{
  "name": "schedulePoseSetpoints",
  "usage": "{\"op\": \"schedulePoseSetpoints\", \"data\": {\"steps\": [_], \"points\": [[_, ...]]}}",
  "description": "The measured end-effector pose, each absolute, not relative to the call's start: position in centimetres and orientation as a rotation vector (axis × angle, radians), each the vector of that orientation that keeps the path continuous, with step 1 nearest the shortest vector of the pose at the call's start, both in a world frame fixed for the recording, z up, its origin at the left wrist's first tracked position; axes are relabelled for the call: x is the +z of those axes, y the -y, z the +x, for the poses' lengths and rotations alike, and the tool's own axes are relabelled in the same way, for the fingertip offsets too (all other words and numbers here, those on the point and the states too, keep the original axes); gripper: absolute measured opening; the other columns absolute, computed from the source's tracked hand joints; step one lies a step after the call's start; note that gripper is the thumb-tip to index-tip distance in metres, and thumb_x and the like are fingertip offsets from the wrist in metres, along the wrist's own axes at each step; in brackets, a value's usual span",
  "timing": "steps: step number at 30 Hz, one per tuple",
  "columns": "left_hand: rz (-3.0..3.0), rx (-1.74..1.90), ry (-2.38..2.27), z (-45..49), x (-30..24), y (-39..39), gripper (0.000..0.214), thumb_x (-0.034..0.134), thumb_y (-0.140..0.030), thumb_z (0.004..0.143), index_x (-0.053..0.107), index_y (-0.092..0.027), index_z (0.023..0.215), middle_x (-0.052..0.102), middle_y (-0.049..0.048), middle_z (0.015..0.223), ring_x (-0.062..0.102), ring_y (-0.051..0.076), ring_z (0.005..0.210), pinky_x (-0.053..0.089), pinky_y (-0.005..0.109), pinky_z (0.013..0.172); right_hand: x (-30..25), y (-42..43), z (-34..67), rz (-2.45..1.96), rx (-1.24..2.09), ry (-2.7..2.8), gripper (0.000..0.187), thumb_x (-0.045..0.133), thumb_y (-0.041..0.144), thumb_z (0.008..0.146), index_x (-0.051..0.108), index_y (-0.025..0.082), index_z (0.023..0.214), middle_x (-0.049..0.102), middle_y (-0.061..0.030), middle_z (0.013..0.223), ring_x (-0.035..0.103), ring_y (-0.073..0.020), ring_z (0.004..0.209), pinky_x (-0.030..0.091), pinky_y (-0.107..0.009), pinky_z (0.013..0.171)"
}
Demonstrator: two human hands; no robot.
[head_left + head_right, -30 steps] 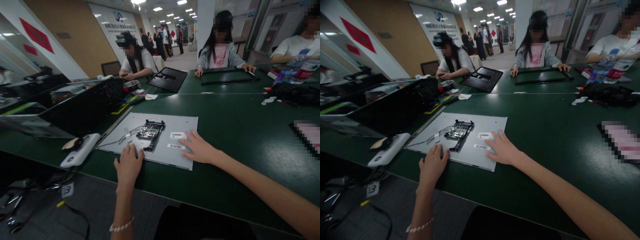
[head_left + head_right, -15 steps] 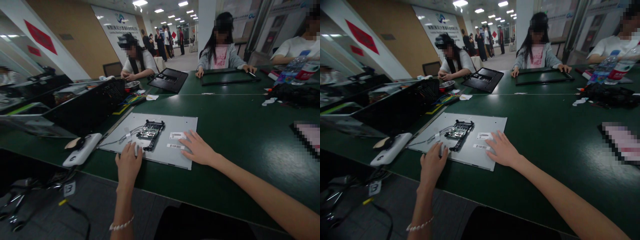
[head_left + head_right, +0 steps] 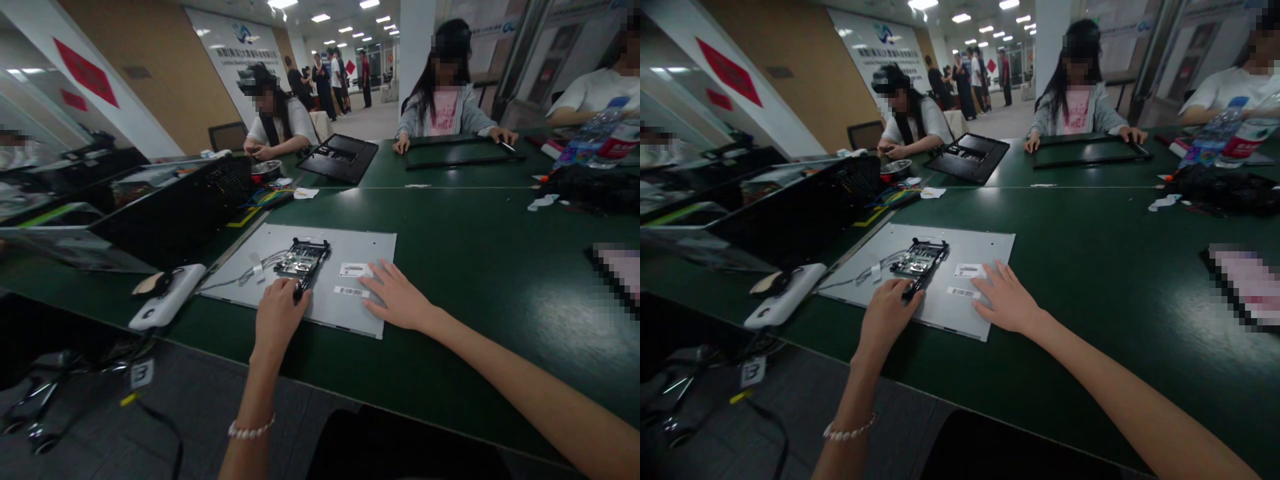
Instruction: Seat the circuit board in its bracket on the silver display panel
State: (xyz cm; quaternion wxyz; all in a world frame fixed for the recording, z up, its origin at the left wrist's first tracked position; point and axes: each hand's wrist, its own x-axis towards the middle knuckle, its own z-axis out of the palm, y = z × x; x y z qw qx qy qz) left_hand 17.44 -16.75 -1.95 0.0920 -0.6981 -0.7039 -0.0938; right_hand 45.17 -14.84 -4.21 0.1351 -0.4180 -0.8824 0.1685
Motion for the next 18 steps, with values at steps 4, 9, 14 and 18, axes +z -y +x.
{"op": "schedulePoseSetpoints", "data": {"steps": [4, 9, 14, 18], "points": [[-2.091, -0.258, 2.107, 17.7, -1.4, 16.6, 0.034, 0.047, -0.035, 0.093, 0.064, -0.014, 0.114, 0.063, 0.0125, 0.114, 0.058, 0.027, 0.105, 0.047, 0.036, 0.094, -4.3, 14.8, 45.1, -1.203, 0.48, 2.554, 0.061, 0.035, 0.054, 0.098, 0.041, 0.02, 0.148, 0.027, -0.015, 0.16, 0.01, -0.0386, 0.149, 0.014, -0.056, 0.118], [-2.122, -0.209, 2.134, 17.6, -0.8, 15.4, 0.032, 0.048, -0.034, 0.092, 0.064, -0.015, 0.113, 0.065, 0.0112, 0.109, 0.06, 0.026, 0.101, 0.048, 0.034, 0.086, -4.2, 14.8, 45.3, -1.202, 0.494, 2.556, 0.063, 0.033, 0.056, 0.098, 0.041, 0.02, 0.148, 0.027, -0.014, 0.161, 0.01, -0.0383, 0.149, 0.015, -0.056, 0.118], [-2.189, -0.114, 2.096, 16.8, -0.3, 12.4, 0.025, 0.05, -0.034, 0.089, 0.065, -0.017, 0.1, 0.067, 0.0102, 0.1, 0.062, 0.025, 0.094, 0.047, 0.032, 0.075, -4.0, 14.9, 45.3, -1.199, 0.498, 2.548, 0.062, 0.034, 0.055, 0.098, 0.042, 0.02, 0.148, 0.027, -0.0133, 0.16, 0.01, -0.0379, 0.149, 0.015, -0.056, 0.118], [-2.174, -0.099, 2.125, 16.2, -0.2, 9.8, 0.025, 0.051, -0.036, 0.087, 0.064, -0.018, 0.097, 0.068, 0.0101, 0.099, 0.062, 0.025, 0.091, 0.045, 0.032, 0.072, -3.8, 14.8, 45.3, -1.2, 0.516, 2.548, 0.062, 0.034, 0.056, 0.097, 0.041, 0.02, 0.148, 0.027, -0.0124, 0.161, 0.011, -0.0376, 0.149, 0.015, -0.057, 0.118]]}}
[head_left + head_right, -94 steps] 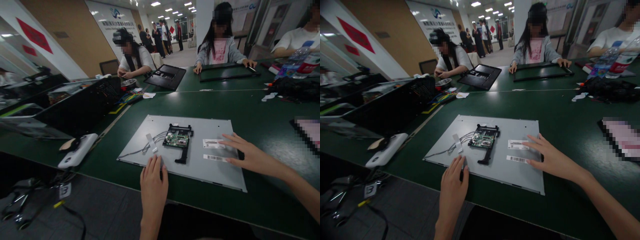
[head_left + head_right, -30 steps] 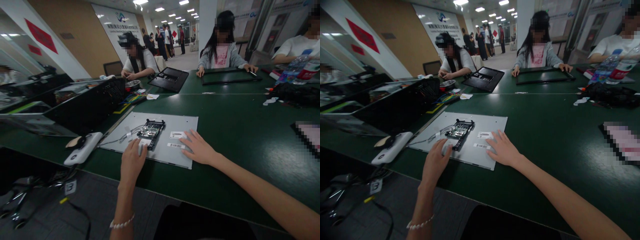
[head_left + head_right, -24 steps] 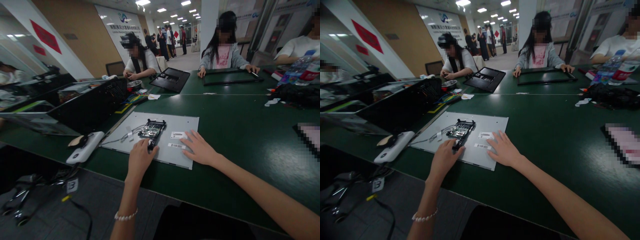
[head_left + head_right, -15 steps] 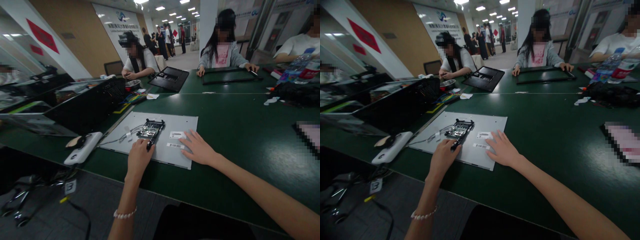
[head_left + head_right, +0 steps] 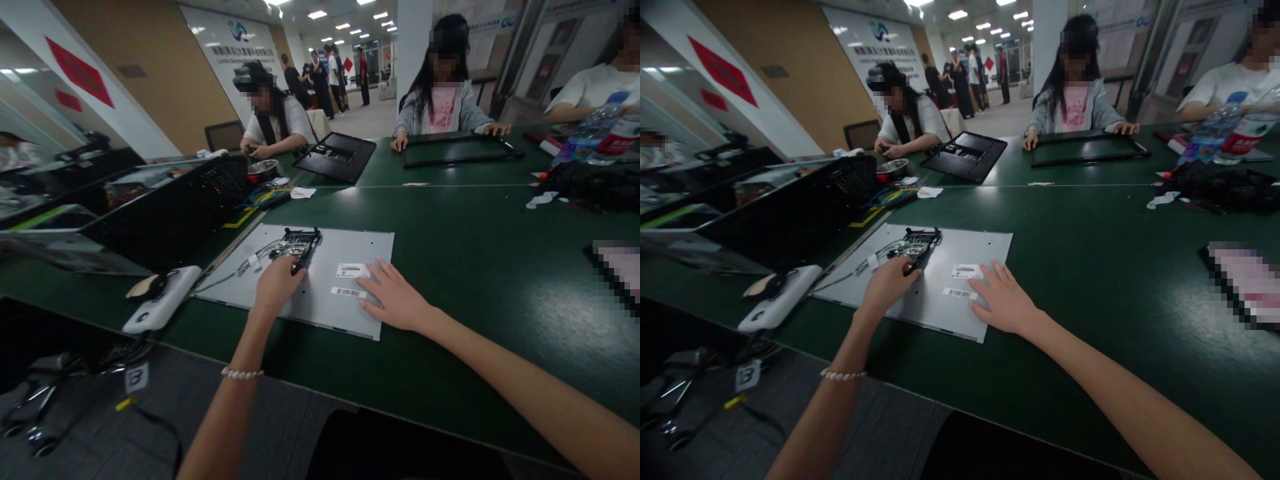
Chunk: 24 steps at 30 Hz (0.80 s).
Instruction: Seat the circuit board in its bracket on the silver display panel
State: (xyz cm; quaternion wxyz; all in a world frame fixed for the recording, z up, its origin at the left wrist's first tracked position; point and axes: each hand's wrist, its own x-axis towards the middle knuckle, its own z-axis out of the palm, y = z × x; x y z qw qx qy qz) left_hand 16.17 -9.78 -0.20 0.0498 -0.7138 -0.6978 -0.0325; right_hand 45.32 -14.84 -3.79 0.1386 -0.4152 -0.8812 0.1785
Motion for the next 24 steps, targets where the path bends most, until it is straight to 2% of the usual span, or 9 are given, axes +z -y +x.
{"op": "schedulePoseSetpoints", "data": {"steps": [6, 10, 13, 19, 24], "points": [[-2.117, -0.127, 2.176, 15.9, -0.7, 6.9, 0.028, 0.052, -0.037, 0.086, 0.065, -0.015, 0.097, 0.068, 0.0129, 0.098, 0.063, 0.025, 0.088, 0.045, 0.032, 0.071, -3.8, 14.8, 45.3, -1.21, 0.524, 2.548, 0.063, 0.033, 0.057, 0.097, 0.041, 0.021, 0.149, 0.027, -0.012, 0.161, 0.009, -0.0377, 0.149, 0.014, -0.056, 0.119], [-2.057, -0.126, 2.194, 16.1, -1.0, 6.2, 0.031, 0.049, -0.037, 0.088, 0.065, -0.014, 0.101, 0.067, 0.015, 0.103, 0.062, 0.027, 0.092, 0.046, 0.034, 0.075, -3.9, 14.7, 45.2, -1.211, 0.498, 2.556, 0.062, 0.034, 0.055, 0.097, 0.042, 0.021, 0.148, 0.028, -0.0133, 0.16, 0.01, -0.0387, 0.149, 0.015, -0.057, 0.118], [-2.036, -0.123, 2.183, 16.1, -1.1, 6.4, 0.031, 0.048, -0.037, 0.089, 0.064, -0.014, 0.102, 0.067, 0.0148, 0.106, 0.062, 0.027, 0.096, 0.047, 0.034, 0.079, -4.0, 14.7, 45.2, -1.209, 0.482, 2.556, 0.061, 0.034, 0.055, 0.097, 0.042, 0.02, 0.147, 0.028, -0.0144, 0.16, 0.012, -0.0391, 0.149, 0.015, -0.056, 0.118], [-2.093, -0.106, 2.135, 16.0, -1.1, 7.4, 0.03, 0.05, -0.038, 0.088, 0.065, -0.014, 0.101, 0.067, 0.0139, 0.103, 0.062, 0.027, 0.094, 0.048, 0.035, 0.077, -3.9, 14.7, 45.2, -1.211, 0.497, 2.558, 0.062, 0.033, 0.056, 0.098, 0.042, 0.021, 0.148, 0.028, -0.0127, 0.16, 0.011, -0.0383, 0.149, 0.014, -0.056, 0.119], [-2.097, -0.162, 2.112, 15.7, -0.5, 8.6, 0.042, 0.042, -0.045, 0.093, 0.067, -0.014, 0.105, 0.065, 0.015, 0.109, 0.061, 0.028, 0.098, 0.048, 0.037, 0.084, -3.8, 14.7, 45.3, -1.213, 0.515, 2.564, 0.063, 0.033, 0.056, 0.098, 0.041, 0.02, 0.149, 0.026, -0.0133, 0.161, 0.01, -0.0385, 0.149, 0.013, -0.056, 0.119]]}}
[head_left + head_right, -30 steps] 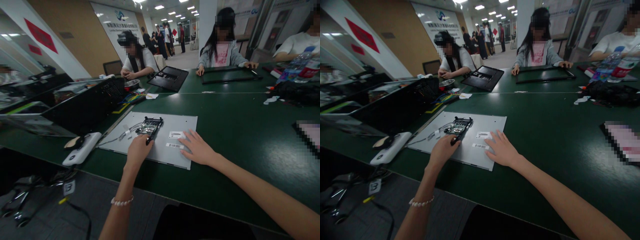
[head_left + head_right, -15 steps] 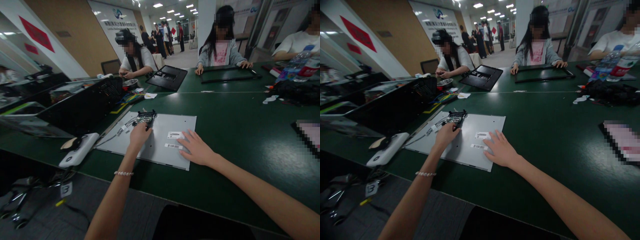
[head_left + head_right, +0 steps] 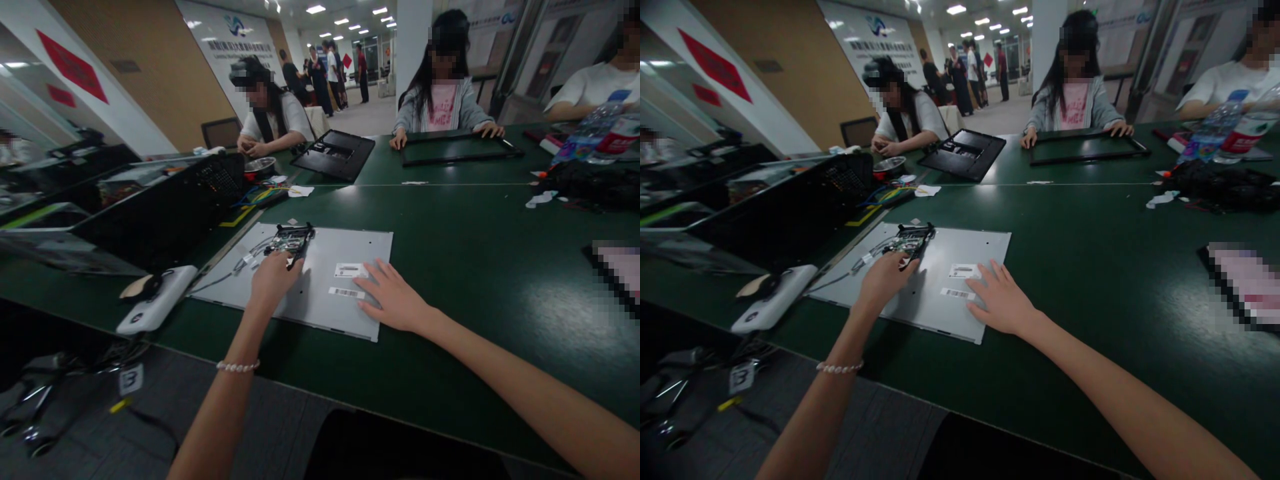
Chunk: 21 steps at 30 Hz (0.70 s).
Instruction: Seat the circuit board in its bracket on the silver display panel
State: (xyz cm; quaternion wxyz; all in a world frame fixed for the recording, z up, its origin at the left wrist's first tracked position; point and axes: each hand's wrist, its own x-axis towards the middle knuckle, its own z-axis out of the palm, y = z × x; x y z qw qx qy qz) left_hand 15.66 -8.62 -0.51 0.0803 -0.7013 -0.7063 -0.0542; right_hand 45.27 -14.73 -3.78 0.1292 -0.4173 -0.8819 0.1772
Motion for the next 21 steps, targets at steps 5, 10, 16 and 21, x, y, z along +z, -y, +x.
{"op": "schedulePoseSetpoints", "data": {"steps": [5, 10, 16, 21], "points": [[-1.846, -0.153, 2.115, 12.8, 0.4, 9.1, 0.042, 0.045, -0.034, 0.091, 0.062, -0.013, 0.123, 0.061, 0.0165, 0.12, 0.056, 0.031, 0.11, 0.045, 0.039, 0.092, -3.8, 14.7, 45.2, -1.213, 0.519, 2.564, 0.062, 0.033, 0.056, 0.098, 0.041, 0.02, 0.148, 0.025, -0.013, 0.161, 0.009, -0.0381, 0.149, 0.014, -0.056, 0.119], [-1.777, -0.038, 2.189, 9.1, 0.5, 8.3, 0.038, 0.047, -0.02, 0.087, 0.066, -0.011, 0.119, 0.064, 0.0164, 0.117, 0.057, 0.032, 0.108, 0.045, 0.038, 0.089, -3.8, 14.8, 45.3, -1.215, 0.507, 2.564, 0.062, 0.034, 0.055, 0.098, 0.041, 0.02, 0.148, 0.026, -0.0124, 0.161, 0.01, -0.0378, 0.149, 0.014, -0.055, 0.119], [-1.725, -0.196, 2.158, 7.7, 2.2, 5.3, 0.036, 0.041, -0.022, 0.094, 0.07, -0.006, 0.109, 0.066, 0.0178, 0.108, 0.06, 0.029, 0.096, 0.045, 0.036, 0.08, -4.1, 14.7, 45.2, -1.202, 0.467, 2.56, 0.06, 0.035, 0.054, 0.098, 0.043, 0.02, 0.147, 0.029, -0.014, 0.16, 0.012, -0.0389, 0.149, 0.016, -0.057, 0.118], [-1.683, -0.359, 2.051, 9.3, 4.4, 0.3, 0.038, 0.04, -0.024, 0.095, 0.067, -0.009, 0.117, 0.064, 0.0191, 0.116, 0.055, 0.029, 0.105, 0.042, 0.039, 0.085, -4.3, 14.7, 45.1, -1.2, 0.445, 2.553, 0.059, 0.036, 0.052, 0.098, 0.044, 0.019, 0.146, 0.03, -0.016, 0.159, 0.013, -0.0392, 0.148, 0.017, -0.057, 0.118]]}}
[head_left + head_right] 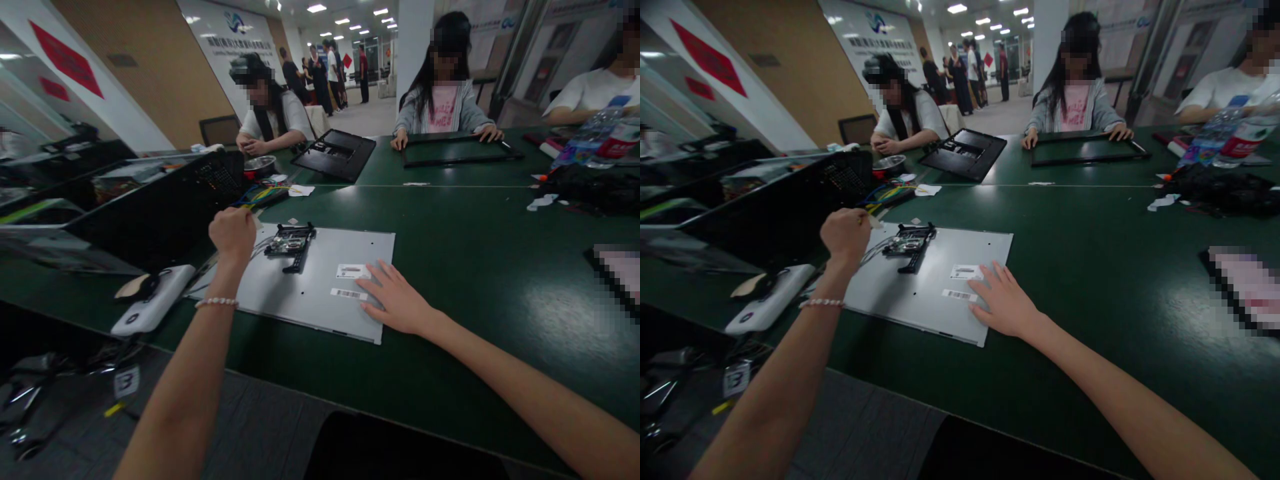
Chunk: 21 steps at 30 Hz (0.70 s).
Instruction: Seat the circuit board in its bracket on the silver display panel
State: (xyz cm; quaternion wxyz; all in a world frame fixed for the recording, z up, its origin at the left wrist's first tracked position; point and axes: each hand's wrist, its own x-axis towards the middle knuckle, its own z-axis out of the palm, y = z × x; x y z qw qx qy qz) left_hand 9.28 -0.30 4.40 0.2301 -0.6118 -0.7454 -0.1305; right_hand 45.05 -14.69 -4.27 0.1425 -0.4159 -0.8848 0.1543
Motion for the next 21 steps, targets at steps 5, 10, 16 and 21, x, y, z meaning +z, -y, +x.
{"op": "schedulePoseSetpoints", "data": {"steps": [5, 10, 16, 21], "points": [[-1.848, -0.431, 1.957, 12.6, 3.8, -4.5, 0.037, 0.041, -0.023, 0.095, 0.071, -0.009, 0.111, 0.066, 0.02, 0.113, 0.054, 0.033, 0.111, 0.039, 0.044, 0.091, -4.1, 14.7, 45.1, -1.208, 0.483, 2.543, 0.06, 0.039, 0.053, 0.097, 0.043, 0.02, 0.147, 0.028, -0.0144, 0.16, 0.012, -0.0383, 0.149, 0.016, -0.057, 0.118], [-2.089, -0.444, 1.984, 14.8, 0.8, -7.6, 0.031, 0.051, -0.021, 0.088, 0.075, -0.013, 0.105, 0.07, 0.0179, 0.111, 0.059, 0.034, 0.109, 0.04, 0.043, 0.094, -3.8, 14.7, 45.0, -1.21, 0.51, 2.522, 0.059, 0.041, 0.052, 0.096, 0.043, 0.021, 0.147, 0.029, -0.0113, 0.161, 0.012, -0.0374, 0.149, 0.016, -0.056, 0.119], [-2.139, -0.519, 2.09, 13.9, -0.8, -8.7, 0.03, 0.055, -0.02, 0.086, 0.073, -0.018, 0.11, 0.072, 0.0098, 0.111, 0.062, 0.025, 0.105, 0.043, 0.031, 0.093, -3.7, 14.6, 44.9, -1.22, 0.534, 2.523, 0.06, 0.038, 0.054, 0.097, 0.043, 0.022, 0.148, 0.027, -0.0116, 0.161, 0.012, -0.0374, 0.149, 0.015, -0.056, 0.119], [-1.95, -0.592, 2.267, 8.8, 0.1, -8.2, 0.034, 0.053, -0.016, 0.089, 0.064, -0.01, 0.121, 0.065, 0.0149, 0.123, 0.058, 0.026, 0.113, 0.042, 0.038, 0.098, -3.6, 14.7, 45.0, -1.236, 0.536, 2.529, 0.061, 0.036, 0.055, 0.097, 0.042, 0.022, 0.148, 0.027, -0.0106, 0.161, 0.011, -0.0363, 0.149, 0.014, -0.054, 0.119]]}}
